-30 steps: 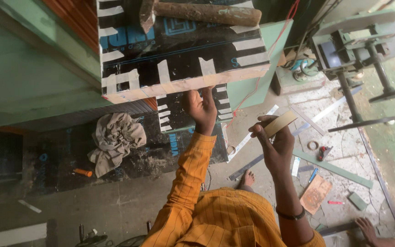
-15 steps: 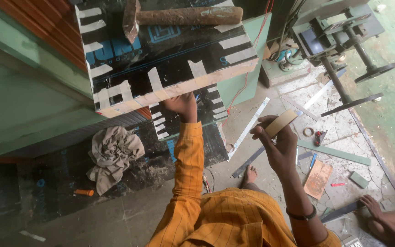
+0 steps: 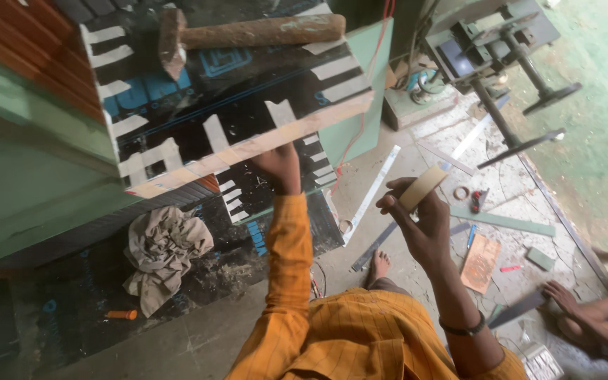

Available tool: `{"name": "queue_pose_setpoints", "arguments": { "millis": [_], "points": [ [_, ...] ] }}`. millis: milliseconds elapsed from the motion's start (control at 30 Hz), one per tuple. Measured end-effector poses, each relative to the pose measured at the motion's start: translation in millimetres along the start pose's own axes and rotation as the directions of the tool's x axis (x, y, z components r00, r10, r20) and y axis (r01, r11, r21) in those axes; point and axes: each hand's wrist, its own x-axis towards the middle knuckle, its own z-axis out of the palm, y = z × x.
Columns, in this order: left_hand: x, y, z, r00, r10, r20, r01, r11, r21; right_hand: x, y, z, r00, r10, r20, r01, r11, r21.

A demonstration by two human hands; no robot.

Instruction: The person holds a roll of masking tape, tears off small pieces, and presses them along the edge of a wooden strip resting on a work surface, repeating the tearing and pressing along the strip.

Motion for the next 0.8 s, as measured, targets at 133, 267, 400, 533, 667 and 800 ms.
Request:
{"name": "queue_pose_setpoints", "arguments": {
  "millis": [133, 267, 400, 533, 667, 800],
  "points": [
    [-11.9, 58.0, -22.0, 0.839, -0.26, 0.479, 0.379, 0.91, -0.169, -2.2, 1.1, -4.6, 0.999, -0.014, 0.041, 0.015, 0.999, -0.029],
    [-10.6, 126.5, -25.8, 0.591, -0.029, 0.806, 0.408, 0.873, -0.268, -5.2, 3.0, -10.3, 0.996, -0.06, 0.071, 0.065, 0.995, -0.071],
    [2.9, 170.7, -29.5, 0.5, 0.212, 0.84, 0.267, 0.885, -0.382, -11.8, 9.6, -17.6, 0.992, -0.108, 0.072, 0.11, 0.994, -0.022],
    [14.5, 182.9, -16.8, 0.473, 0.375, 0.798, 0.141, 0.861, -0.488, -18.0, 22.9, -28.8, 0.978, -0.106, 0.178, 0.078, 0.984, 0.16],
    [7.3, 176.7, -5.9, 0.371, 0.553, 0.746, 0.233, 0.723, -0.651, -27.2, 27.8, -40.4, 0.937, -0.15, 0.317, -0.025, 0.872, 0.489],
    [-15.6, 168.5, -6.5, 0.317, 0.217, 0.923, 0.605, 0.703, -0.373, -25.3, 16.7, -38.3, 0.97, -0.139, 0.2, 0.035, 0.891, 0.452]
  ]
}}
